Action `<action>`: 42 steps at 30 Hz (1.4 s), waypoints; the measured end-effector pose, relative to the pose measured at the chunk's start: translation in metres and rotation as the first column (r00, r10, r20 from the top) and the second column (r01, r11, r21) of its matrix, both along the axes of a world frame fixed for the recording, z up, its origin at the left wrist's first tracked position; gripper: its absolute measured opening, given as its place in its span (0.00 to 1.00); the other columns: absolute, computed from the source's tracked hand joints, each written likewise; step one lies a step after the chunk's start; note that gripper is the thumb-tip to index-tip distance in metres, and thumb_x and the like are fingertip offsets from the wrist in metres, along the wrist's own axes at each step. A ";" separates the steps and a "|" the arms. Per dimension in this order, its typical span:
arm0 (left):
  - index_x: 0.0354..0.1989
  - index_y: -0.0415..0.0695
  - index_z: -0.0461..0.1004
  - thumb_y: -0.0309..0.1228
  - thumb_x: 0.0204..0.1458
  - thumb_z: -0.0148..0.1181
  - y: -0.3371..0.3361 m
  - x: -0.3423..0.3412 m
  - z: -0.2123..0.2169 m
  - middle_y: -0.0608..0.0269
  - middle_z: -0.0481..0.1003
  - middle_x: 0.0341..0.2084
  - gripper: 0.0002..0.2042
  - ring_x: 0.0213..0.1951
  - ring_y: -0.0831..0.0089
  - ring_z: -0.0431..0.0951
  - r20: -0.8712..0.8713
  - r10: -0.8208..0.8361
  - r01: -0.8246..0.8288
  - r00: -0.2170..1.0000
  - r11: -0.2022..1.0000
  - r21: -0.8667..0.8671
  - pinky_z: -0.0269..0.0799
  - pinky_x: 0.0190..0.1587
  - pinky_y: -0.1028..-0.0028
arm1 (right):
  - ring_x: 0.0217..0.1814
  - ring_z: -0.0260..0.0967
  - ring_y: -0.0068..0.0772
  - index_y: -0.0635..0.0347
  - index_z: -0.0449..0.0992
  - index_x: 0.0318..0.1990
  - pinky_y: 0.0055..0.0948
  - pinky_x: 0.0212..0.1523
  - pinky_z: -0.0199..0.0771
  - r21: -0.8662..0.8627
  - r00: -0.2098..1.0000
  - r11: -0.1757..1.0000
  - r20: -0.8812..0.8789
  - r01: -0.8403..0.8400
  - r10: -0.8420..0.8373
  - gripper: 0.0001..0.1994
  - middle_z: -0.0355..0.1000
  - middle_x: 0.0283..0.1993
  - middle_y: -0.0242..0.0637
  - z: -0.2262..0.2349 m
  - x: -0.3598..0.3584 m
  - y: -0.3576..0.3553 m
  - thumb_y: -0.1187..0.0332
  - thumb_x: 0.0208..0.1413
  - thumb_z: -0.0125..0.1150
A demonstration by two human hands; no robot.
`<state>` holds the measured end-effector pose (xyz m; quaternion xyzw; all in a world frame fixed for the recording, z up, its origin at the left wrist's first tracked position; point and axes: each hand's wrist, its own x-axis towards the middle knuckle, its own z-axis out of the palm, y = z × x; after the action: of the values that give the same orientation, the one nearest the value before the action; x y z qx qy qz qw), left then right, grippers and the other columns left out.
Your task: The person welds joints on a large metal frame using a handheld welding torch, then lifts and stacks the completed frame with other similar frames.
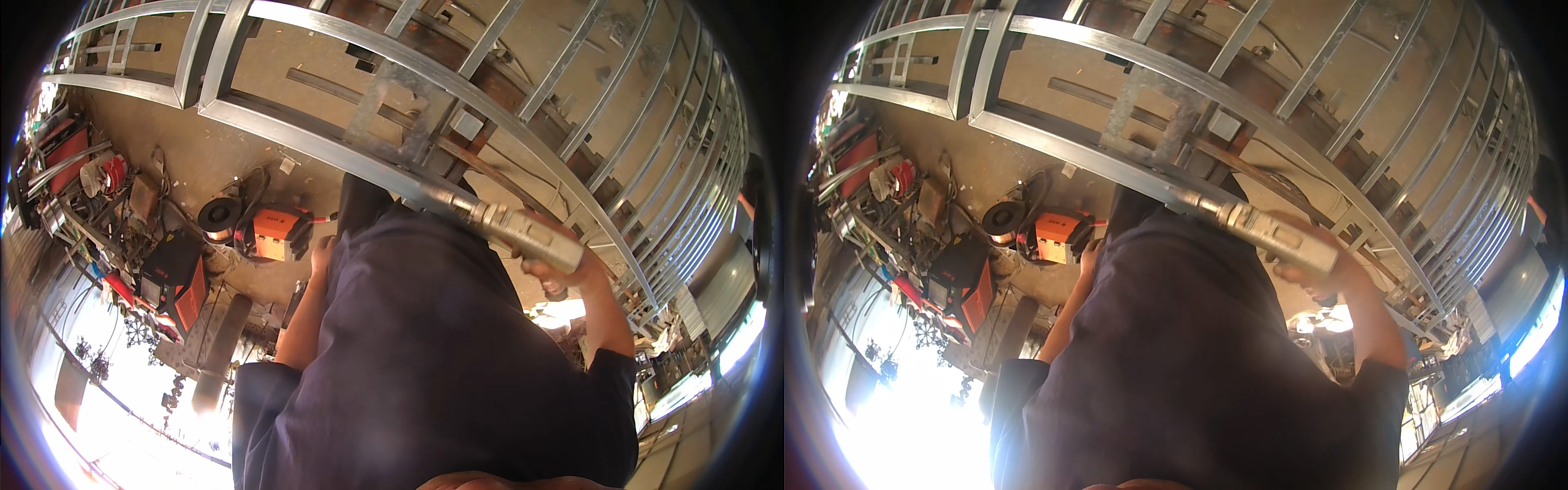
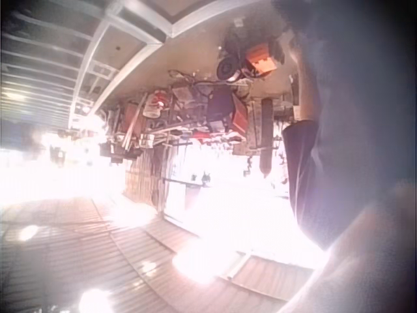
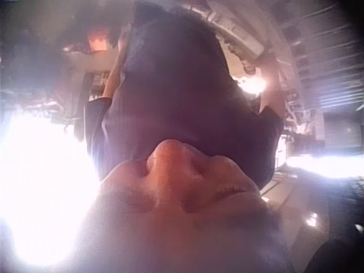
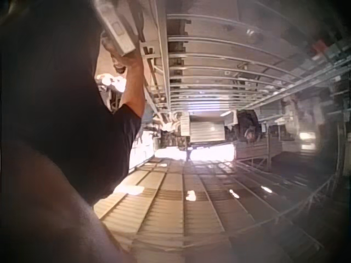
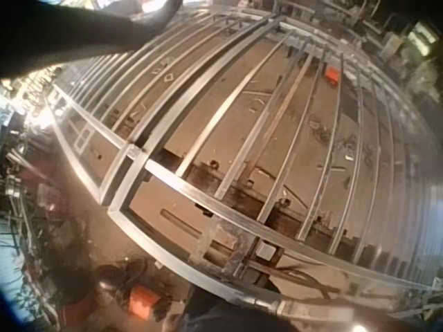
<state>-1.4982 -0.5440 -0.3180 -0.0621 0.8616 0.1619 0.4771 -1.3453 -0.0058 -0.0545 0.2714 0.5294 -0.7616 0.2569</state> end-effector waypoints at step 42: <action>0.67 0.43 0.64 0.47 0.49 0.73 -0.164 -0.672 0.260 0.59 0.67 0.64 0.39 0.69 0.67 0.61 0.502 -0.075 -0.436 0.862 0.399 0.807 0.56 0.72 0.63 | 0.61 0.71 0.44 0.52 0.54 0.74 0.37 0.61 0.71 0.339 0.435 0.707 -0.601 -0.621 0.670 0.41 0.70 0.63 0.50 0.106 -0.883 -0.562 0.66 0.55 0.70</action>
<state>-2.1702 -0.7082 -0.0577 0.0710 0.4834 0.6310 0.6026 -2.2279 -0.5682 0.0518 -0.2455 0.6723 -0.6294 0.3028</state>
